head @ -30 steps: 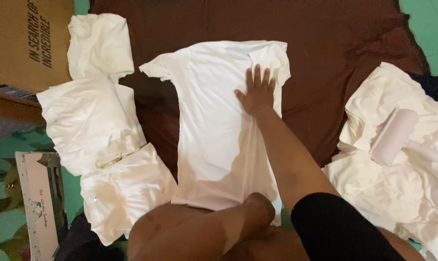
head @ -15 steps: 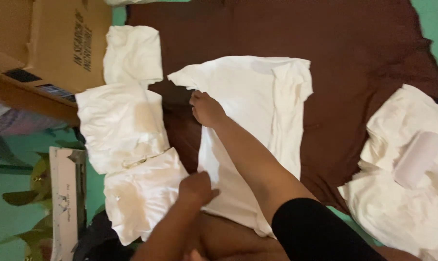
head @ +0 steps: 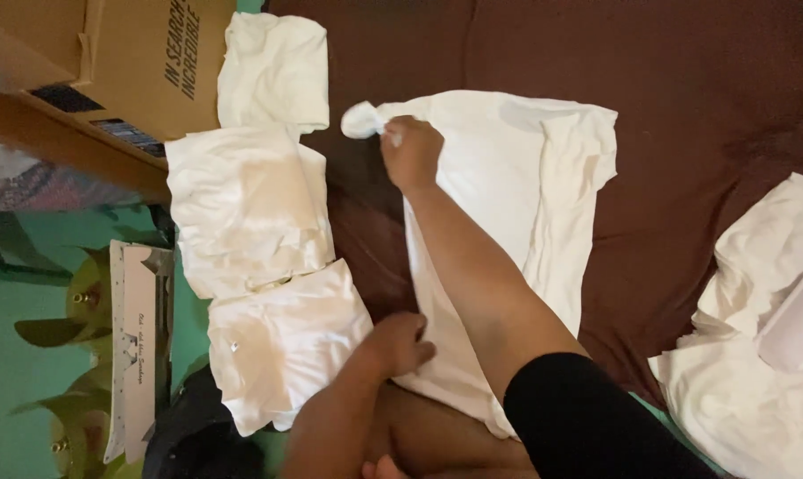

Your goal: The person sits on the floor and folds white t-shirts. They smooth each shirt with a lint roller, fold the sides and bottom, and stack the finished shirts. The person repeats this process for multiple shirts.

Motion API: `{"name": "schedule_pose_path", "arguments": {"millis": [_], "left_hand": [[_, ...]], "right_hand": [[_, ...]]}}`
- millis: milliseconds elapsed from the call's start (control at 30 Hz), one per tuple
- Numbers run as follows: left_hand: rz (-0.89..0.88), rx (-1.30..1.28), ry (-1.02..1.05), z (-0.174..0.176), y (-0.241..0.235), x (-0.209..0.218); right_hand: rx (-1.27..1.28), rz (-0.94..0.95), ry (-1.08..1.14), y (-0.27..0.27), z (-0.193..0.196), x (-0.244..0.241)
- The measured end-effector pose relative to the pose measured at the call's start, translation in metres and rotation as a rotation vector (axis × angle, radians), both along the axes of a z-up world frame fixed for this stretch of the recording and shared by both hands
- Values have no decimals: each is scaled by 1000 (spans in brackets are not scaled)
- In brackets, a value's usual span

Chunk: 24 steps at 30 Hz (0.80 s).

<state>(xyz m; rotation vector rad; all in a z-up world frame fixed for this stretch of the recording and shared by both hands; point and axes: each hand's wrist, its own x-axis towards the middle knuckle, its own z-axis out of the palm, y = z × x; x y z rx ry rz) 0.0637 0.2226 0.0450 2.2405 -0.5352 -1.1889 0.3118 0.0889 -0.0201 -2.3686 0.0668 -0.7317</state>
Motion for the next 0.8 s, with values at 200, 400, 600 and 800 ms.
{"name": "schedule_pose_path", "arguments": {"millis": [200, 400, 600, 800], "left_hand": [[-47, 126, 189, 15, 2, 5], [-226, 283, 109, 21, 5, 6], [-307, 288, 133, 2, -8, 3], [-354, 71, 104, 35, -37, -12]], "right_hand": [[486, -66, 448, -34, -51, 10], [-253, 66, 621, -23, -24, 6], [378, -71, 450, -29, -38, 34], [1457, -583, 233, -97, -60, 46]]}}
